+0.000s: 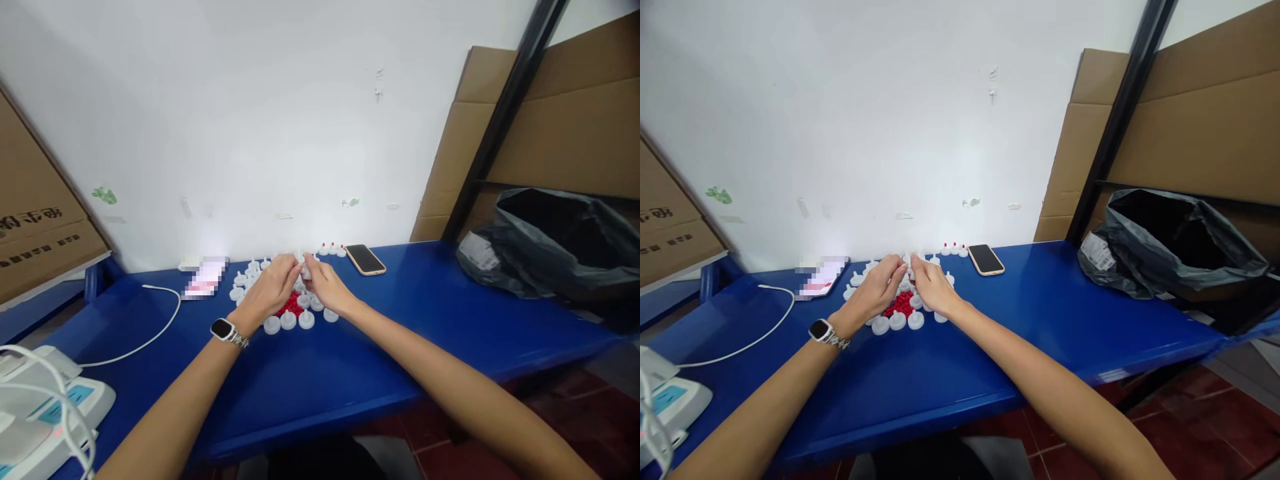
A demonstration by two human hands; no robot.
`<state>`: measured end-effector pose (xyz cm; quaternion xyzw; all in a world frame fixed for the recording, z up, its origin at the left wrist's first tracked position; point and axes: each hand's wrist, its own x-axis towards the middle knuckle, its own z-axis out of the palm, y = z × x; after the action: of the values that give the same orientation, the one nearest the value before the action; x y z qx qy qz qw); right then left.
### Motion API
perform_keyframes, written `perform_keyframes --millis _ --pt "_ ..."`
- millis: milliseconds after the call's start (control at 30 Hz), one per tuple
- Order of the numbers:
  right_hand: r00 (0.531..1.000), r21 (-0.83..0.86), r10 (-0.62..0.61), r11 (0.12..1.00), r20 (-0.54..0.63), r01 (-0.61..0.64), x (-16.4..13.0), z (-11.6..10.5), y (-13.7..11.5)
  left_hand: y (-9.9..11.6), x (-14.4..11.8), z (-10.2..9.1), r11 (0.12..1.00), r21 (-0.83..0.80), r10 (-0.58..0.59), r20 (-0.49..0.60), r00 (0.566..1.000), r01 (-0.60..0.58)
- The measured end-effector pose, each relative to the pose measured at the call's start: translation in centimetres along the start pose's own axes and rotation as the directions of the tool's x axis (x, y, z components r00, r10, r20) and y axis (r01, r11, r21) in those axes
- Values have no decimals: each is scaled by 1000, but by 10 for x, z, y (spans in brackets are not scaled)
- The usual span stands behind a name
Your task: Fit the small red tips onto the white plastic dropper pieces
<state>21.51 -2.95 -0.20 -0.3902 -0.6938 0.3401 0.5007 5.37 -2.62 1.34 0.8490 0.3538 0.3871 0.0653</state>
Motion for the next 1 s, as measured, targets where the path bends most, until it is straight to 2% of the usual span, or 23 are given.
perform_keyframes --millis 67,100,200,367,567,633,667,733,800,833,900,1000 --pt "1000 -41 -23 999 -11 23 -6 -1 -2 4 0 4 998 17 55 -3 998 -55" --pt "999 -71 -42 997 -21 41 -9 -3 -4 7 1 7 999 -13 43 -23 999 -43" --pt "991 -201 -116 974 -61 101 -17 -10 -10 16 2 19 979 -186 -98 -91 991 80" --pt "974 -458 -223 870 -38 181 -20 -12 -11 15 4 32 871 -424 -326 -122 937 248" --pt "917 -611 -398 718 34 334 -18 -11 -11 9 5 29 680 -621 -483 20 876 389" --pt "907 -612 -419 706 46 357 -18 -11 -12 11 5 27 667 -629 -488 35 872 399" --pt "914 -596 -405 726 35 344 -18 -11 -12 13 5 26 688 -608 -481 26 876 395" --pt "952 -497 -306 830 -29 252 -17 -9 -10 16 4 24 774 -513 -442 -19 897 370" --pt "991 -276 -105 958 -86 77 -16 -7 -6 20 2 22 873 -374 -362 -67 930 313" --pt "996 -129 11 991 -83 -22 -15 -6 -4 21 1 22 911 -305 -315 -79 946 278" --pt "981 153 191 970 -13 -187 -14 -3 -2 23 -1 20 957 -195 -232 -77 970 214" --pt "962 376 266 886 67 -271 -14 0 -1 24 -2 17 976 -138 -177 -62 982 167"
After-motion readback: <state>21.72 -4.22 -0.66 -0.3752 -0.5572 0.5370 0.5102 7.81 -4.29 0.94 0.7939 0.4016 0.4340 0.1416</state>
